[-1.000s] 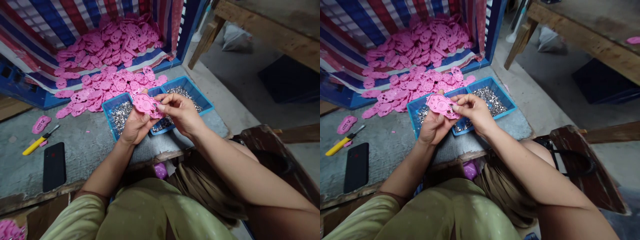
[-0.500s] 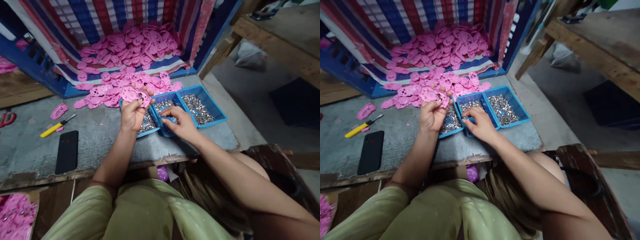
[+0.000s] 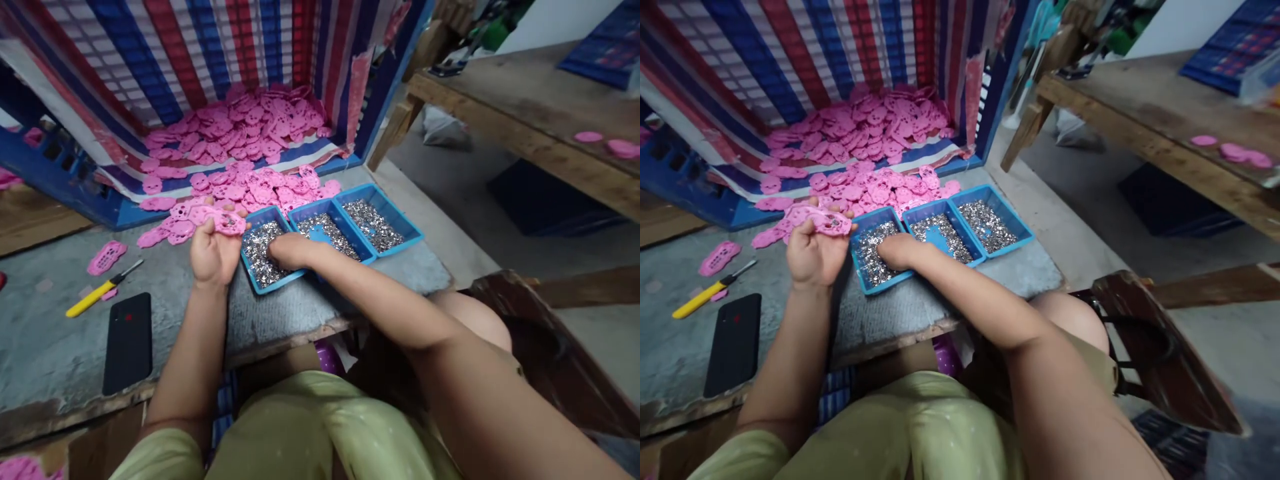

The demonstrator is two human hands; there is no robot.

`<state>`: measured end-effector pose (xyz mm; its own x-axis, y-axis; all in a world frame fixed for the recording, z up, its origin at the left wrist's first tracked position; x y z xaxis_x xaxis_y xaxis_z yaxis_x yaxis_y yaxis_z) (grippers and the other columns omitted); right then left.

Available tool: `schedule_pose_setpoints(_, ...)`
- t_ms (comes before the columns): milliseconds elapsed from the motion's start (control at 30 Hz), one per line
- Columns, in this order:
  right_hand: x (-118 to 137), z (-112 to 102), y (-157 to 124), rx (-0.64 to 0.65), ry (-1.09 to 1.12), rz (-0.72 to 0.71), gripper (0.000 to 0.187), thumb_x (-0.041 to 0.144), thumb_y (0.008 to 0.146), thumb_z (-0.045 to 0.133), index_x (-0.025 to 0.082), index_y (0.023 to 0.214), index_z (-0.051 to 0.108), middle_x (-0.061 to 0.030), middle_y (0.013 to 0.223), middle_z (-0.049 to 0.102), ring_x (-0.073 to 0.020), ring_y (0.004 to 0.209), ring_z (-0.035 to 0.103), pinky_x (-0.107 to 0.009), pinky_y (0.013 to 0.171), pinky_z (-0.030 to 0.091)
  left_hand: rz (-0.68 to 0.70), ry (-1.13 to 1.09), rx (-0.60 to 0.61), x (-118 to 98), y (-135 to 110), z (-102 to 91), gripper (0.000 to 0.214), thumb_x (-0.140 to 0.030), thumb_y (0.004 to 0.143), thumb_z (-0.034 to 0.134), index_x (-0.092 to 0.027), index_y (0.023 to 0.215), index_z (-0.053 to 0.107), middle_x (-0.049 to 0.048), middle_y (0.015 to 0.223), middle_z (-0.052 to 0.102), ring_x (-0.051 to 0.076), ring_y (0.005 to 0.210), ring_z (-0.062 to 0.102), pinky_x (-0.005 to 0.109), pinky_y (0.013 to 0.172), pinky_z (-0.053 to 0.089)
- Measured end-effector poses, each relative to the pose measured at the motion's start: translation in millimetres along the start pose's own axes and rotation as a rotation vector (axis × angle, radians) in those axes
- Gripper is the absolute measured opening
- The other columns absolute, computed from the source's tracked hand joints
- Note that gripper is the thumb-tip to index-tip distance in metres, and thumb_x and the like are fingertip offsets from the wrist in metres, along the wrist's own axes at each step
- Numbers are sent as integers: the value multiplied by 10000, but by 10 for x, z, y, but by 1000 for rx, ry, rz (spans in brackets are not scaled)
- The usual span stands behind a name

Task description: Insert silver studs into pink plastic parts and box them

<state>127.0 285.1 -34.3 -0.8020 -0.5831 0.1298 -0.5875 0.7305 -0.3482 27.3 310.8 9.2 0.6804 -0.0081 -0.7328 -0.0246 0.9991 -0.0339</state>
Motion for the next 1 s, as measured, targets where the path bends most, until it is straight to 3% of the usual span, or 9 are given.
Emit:
schedule_pose_setpoints(167,-126,48,-198,-61,26,-14,240,159,961,562,198,1033,788,-110,1167,792,-238,1065,717,-310,803,458,39,-1,-5,31,26,-266,396,-283,1012,471,-286,1383,608,61,1100,788,179,828,744,305,736,607)
schedule_pose_setpoints(333,-255,0,-303,-181,244,-8,167,115,918,595,210,929,732,-45,1033,783,-180,935,683,-269,754,422,30,42,133,189,-21,-156,381,-290,931,673,-291,1310,636,58,1144,771,193,946,750,333,844,615)
schedule_pose_setpoints(433,-262,-88,-331,-335,437,-47,170,58,893,574,190,871,679,-45,958,752,-165,888,646,-264,796,425,14,49,188,241,-70,-93,387,-300,887,718,-291,1267,642,60,1160,764,203,978,749,337,835,629)
schedule_pose_setpoints(500,-335,-136,-376,-457,536,0,172,46,879,569,189,850,658,-44,929,735,-165,865,629,-274,803,426,7,46,211,250,-101,-72,402,-325,871,729,-283,1260,634,67,1177,759,206,980,751,346,838,636)
schedule_pose_setpoints(600,-538,-132,-486,-621,790,138,117,85,834,631,194,796,647,-13,821,705,-154,757,597,-288,745,419,-3,48,243,261,-164,-28,472,-328,846,762,-269,1287,605,86,1201,746,244,1054,751,417,920,639)
schedule_pose_setpoints(700,-698,-55,-608,-747,1203,197,122,231,772,753,199,727,644,25,670,641,-121,592,503,-288,627,396,-21,58,299,296,-253,66,567,-275,782,836,-276,1289,582,88,1227,730,290,1190,722,454,974,632)
schedule_pose_setpoints(833,-749,-3,-760,-867,1661,134,270,375,658,876,214,701,663,13,643,678,-76,474,383,-268,501,311,-46,79,337,342,-348,166,583,-204,696,870,-259,1202,586,82,1231,730,303,1193,723,408,911,661)
schedule_pose_setpoints(1000,-650,7,-845,-856,1871,26,306,362,654,924,218,672,656,-1,710,742,-39,445,347,-244,470,281,-142,94,380,439,-407,230,627,-167,658,734,-216,1257,554,68,1005,757,289,1033,768,376,764,677)
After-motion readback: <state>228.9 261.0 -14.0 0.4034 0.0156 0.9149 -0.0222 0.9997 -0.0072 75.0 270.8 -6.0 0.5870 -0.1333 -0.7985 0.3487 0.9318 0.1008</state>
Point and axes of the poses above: each hand's wrist, its own y-axis towards the middle knuckle, its own z-axis out of the palm, x = y × z, the point moved 10 cm from there along y, towards the middle knuckle
